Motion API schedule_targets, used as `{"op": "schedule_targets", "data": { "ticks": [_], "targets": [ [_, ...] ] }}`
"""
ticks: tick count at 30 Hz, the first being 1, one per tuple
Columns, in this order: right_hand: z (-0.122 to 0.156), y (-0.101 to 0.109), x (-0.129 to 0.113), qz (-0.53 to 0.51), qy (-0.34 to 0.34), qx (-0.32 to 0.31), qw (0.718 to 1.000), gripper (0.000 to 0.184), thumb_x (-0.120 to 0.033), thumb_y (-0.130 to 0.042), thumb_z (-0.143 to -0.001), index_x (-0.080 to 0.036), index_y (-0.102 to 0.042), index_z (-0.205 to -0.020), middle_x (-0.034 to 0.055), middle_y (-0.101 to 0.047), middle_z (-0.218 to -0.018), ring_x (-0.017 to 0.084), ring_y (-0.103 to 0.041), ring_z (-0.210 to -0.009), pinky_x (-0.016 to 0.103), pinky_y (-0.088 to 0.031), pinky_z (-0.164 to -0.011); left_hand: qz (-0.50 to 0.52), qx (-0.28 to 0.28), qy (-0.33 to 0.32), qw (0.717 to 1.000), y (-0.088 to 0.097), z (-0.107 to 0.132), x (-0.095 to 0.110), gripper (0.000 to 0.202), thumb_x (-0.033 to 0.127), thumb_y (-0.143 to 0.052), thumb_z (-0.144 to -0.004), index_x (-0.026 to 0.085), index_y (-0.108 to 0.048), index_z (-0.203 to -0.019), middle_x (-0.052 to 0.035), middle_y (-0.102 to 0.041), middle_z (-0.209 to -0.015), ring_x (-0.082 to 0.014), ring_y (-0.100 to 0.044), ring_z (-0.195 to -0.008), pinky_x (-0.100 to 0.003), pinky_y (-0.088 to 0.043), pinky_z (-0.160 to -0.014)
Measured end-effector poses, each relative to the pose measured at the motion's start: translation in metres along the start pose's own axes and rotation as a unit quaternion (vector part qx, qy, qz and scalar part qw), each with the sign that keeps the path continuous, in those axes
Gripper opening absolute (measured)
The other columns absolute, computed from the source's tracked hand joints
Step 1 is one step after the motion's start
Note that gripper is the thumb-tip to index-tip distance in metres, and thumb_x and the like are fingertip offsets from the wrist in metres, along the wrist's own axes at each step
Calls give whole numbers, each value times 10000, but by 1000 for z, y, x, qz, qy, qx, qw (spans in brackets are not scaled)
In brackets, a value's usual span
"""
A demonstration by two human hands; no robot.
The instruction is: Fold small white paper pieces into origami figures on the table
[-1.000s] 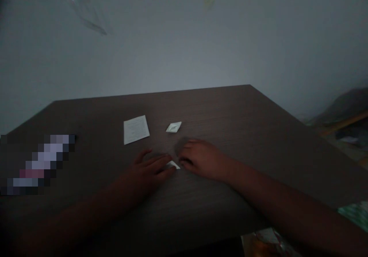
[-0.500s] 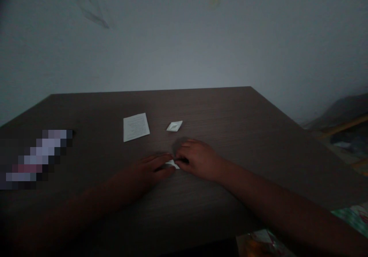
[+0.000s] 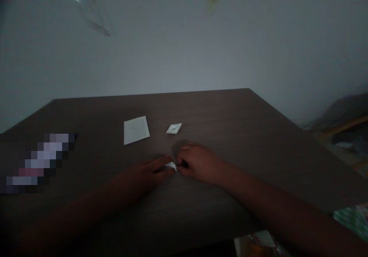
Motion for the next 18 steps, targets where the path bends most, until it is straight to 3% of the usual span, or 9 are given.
{"op": "schedule_targets", "data": {
  "ticks": [6, 18],
  "targets": [
    [-2, -4, 8, -34, -14, 10, 999, 150, -142, -874, -974, -218, -746, -954, 29, -758, -994, 227, -709, -985, 359, -512, -901, 14, 12, -9, 1000, -1, 0, 1, 528, -25, -651, -1052, 208, -700, -1523, -155, -690, -1677, -320, -747, -1469, -404, -649, -1175],
    [-8, -8, 15, -38, -32, 33, 998, 155, -161, -859, -987, -224, -738, -914, 11, -766, -923, 214, -710, -928, 340, -479, -851, 29, 10, -7, 1000, 5, 0, 2, 508, -25, -655, -1043, 215, -735, -1483, -130, -710, -1651, -294, -748, -1449, -374, -640, -1160]
  ]
}}
Point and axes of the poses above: each hand's wrist, its own z-axis away from the middle knuckle, its own y-axis out of the back of the hand, x = y × z, the point moved 8 cm from there along -z, towards the middle knuckle
